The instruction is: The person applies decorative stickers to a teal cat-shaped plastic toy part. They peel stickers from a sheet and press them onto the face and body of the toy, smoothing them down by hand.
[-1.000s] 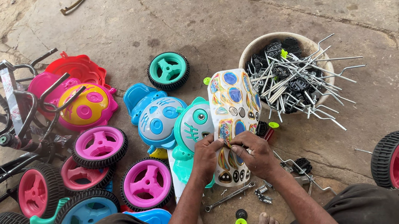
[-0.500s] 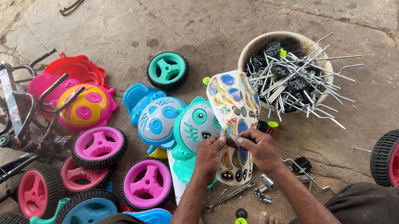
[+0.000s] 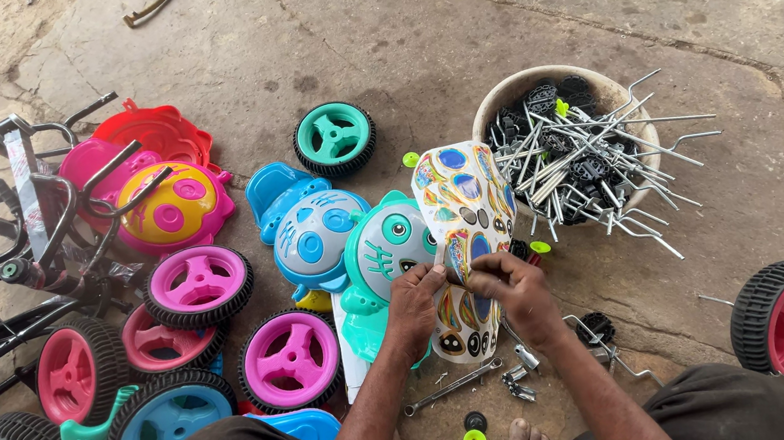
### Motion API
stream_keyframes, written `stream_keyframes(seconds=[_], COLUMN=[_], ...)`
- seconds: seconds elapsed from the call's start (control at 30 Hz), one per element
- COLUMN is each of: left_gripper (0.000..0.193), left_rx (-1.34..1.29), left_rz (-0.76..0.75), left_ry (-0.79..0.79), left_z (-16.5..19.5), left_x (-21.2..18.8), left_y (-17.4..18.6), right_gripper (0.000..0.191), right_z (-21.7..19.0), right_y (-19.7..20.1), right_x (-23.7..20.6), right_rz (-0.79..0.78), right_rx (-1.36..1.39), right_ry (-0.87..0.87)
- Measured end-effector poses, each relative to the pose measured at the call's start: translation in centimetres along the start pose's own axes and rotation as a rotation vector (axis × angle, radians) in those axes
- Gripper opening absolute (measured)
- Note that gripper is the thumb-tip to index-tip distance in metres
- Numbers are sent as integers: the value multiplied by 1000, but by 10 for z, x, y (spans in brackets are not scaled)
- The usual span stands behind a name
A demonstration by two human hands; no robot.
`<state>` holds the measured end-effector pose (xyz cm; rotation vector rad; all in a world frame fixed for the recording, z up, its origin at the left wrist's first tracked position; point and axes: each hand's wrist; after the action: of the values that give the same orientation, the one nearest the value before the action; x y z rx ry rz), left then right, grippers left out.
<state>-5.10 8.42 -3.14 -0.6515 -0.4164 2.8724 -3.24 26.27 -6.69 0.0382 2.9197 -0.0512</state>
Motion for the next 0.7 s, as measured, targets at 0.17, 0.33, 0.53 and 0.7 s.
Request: stream_keyframes(seconds=[0.17,0.33,0.53,0.7], left_gripper=[28,29,30,29], left_rx=[6,7,133,181], left_rz=[10,-43,-47,-33], left_ry=[19,-41,-33,-16], left_z=[1,1,0,1], left_x=[1,0,0,-2], left_y=[1,3,3,-2], right_gripper=[25,12,15,15], right_z=[2,18,16,1], right_y=[-9,-5,17,48], right_x=[-8,4,18,23], right_rz=[14,68,159,264], right_rx=[-325,-307,-36,115], right_ry=[425,236,109,118])
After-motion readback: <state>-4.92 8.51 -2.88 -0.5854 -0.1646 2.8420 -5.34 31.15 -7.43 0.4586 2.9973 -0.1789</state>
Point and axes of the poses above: each hand's wrist, its own x-axis towards the middle knuckle, its own y-axis out of the back of the hand, z = x × y, and after that the axes turned 8 degrees about x, right-handed
